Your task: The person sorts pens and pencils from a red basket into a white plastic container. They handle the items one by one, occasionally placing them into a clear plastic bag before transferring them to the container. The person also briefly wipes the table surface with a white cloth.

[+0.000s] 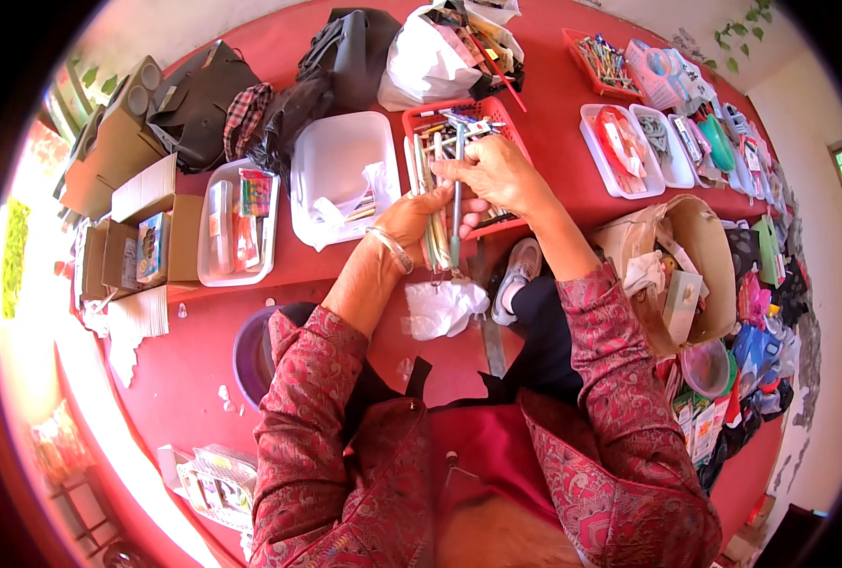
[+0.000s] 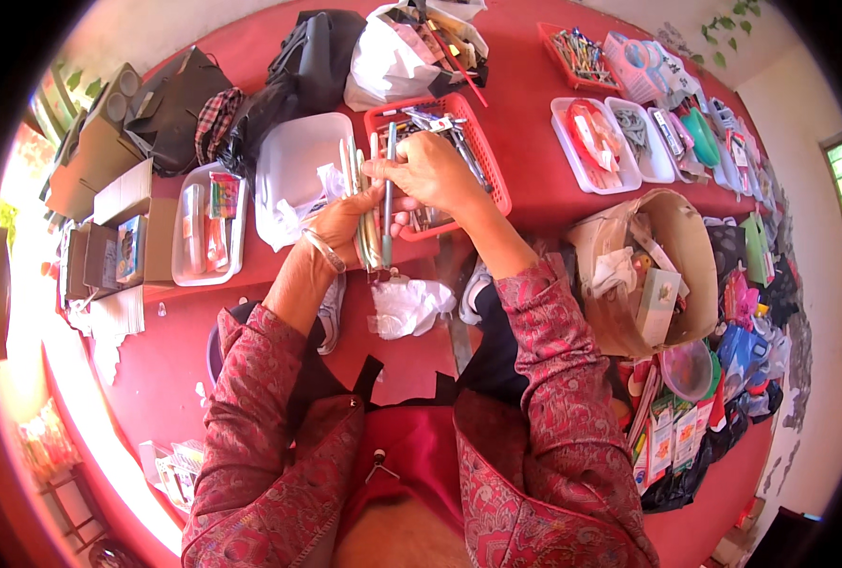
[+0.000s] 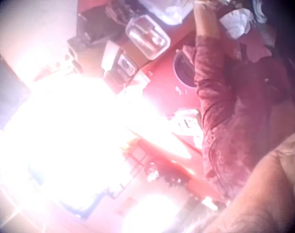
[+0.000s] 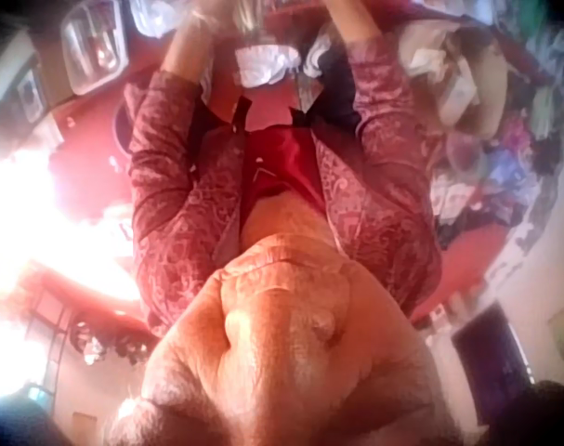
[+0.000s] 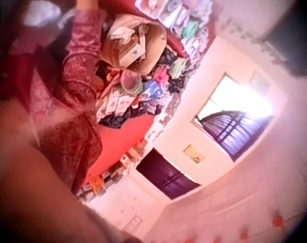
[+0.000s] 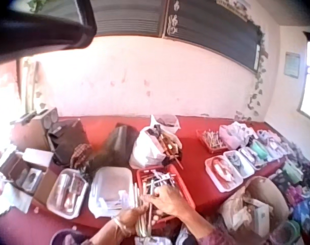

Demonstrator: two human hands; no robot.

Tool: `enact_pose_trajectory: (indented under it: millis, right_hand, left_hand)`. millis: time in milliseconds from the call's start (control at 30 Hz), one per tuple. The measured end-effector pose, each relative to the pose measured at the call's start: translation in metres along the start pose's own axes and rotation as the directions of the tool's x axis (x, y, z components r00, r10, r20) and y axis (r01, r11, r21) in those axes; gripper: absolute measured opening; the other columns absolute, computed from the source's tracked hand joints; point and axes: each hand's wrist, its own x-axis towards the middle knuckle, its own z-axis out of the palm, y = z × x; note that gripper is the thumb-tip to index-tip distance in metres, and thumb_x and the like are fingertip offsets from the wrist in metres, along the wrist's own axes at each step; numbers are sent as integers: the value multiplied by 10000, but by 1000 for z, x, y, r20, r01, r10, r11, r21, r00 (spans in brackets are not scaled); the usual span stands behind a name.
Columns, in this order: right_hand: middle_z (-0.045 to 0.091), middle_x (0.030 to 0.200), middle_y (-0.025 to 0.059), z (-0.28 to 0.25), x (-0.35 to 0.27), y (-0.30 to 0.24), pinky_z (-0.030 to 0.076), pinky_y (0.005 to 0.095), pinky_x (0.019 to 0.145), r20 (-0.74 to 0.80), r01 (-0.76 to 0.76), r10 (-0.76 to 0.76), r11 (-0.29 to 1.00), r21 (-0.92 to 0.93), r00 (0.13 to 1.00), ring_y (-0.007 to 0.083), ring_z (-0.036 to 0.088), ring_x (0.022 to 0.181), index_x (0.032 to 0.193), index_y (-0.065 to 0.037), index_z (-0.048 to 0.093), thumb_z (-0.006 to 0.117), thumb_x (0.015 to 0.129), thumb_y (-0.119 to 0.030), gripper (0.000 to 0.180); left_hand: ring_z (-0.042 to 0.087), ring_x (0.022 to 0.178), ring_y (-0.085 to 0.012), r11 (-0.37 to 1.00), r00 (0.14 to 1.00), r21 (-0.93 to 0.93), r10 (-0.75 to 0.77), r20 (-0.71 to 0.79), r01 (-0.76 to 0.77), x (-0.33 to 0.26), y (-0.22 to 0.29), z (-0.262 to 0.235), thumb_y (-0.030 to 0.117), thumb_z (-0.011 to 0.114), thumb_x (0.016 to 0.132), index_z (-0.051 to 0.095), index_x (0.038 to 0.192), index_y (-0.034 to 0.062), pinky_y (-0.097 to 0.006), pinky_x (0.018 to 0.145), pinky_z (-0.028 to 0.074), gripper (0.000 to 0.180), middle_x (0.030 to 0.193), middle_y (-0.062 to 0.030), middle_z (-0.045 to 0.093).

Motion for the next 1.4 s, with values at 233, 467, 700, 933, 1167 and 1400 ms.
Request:
enact_pose_trajectory:
  millis: [233, 467, 700, 933, 1167, 1400]
  right_hand:
    - [588, 696, 98, 2, 16, 28, 429, 267, 554, 60, -28, 13, 968, 250, 998, 140, 547, 598, 857, 23, 578, 470, 814, -458, 494]
    - [591, 902, 160, 31, 12, 20, 467, 321, 769, 343, -185, -169, 588, 787, 924, 226, 584, 831, 1021, 46, 510, 591, 776, -307, 437]
    - [598, 676, 89, 27, 21, 0, 464, 245, 536, 211, -54, -112, 756, 652, 971, 143, 570, 583, 745, 6, 589, 649, 734, -277, 289]
    - [609, 774, 78, -20, 66, 64, 442, 332, 694, -89, -36, 96, 852, 523, 991, 199, 578, 743, 967, -33, 583, 549, 766, -428, 444]
    - [599, 717, 124, 13, 68, 225, 437, 307, 503, 153, -150, 281, 811, -566, 947, 181, 573, 597, 999, -123, 598, 495, 717, -98, 301]
    - [620, 786, 130, 31, 59, 222, 494, 352, 620, 104, 130, -111, 263, -956, 988, 247, 613, 738, 779, -62, 629, 490, 723, -97, 154]
  left_hand:
    - [490, 547, -124, 990, 987, -140, 23, 162, 0, 0, -3, -4, 224, 511, 836, 525, 898, 5, -224, 502, 413, 228, 675, -66, 544]
    - [368, 453, -76, 998, 964, -2, -55, 261, 58, -7, -7, 2, 222, 534, 824, 458, 942, 14, -195, 394, 311, 251, 548, 11, 391]
    - [395, 466, -76, 963, 994, 249, 91, 54, -102, -5, -5, 18, 159, 551, 803, 479, 905, 25, -198, 411, 329, 183, 565, 14, 411]
    - [305, 437, -65, 954, 934, -107, 243, -263, -279, -8, 37, -7, 164, 480, 851, 451, 728, 86, -188, 420, 277, 148, 510, 36, 299]
    - [325, 417, -77, 927, 869, -135, 266, -416, -349, -7, 46, -6, 166, 513, 828, 468, 744, 60, -202, 394, 277, 142, 475, 25, 307]
    - [337, 443, -92, 945, 894, -124, 235, -382, -302, -17, 44, -9, 111, 503, 821, 457, 762, 37, -208, 401, 287, 105, 501, 18, 322]
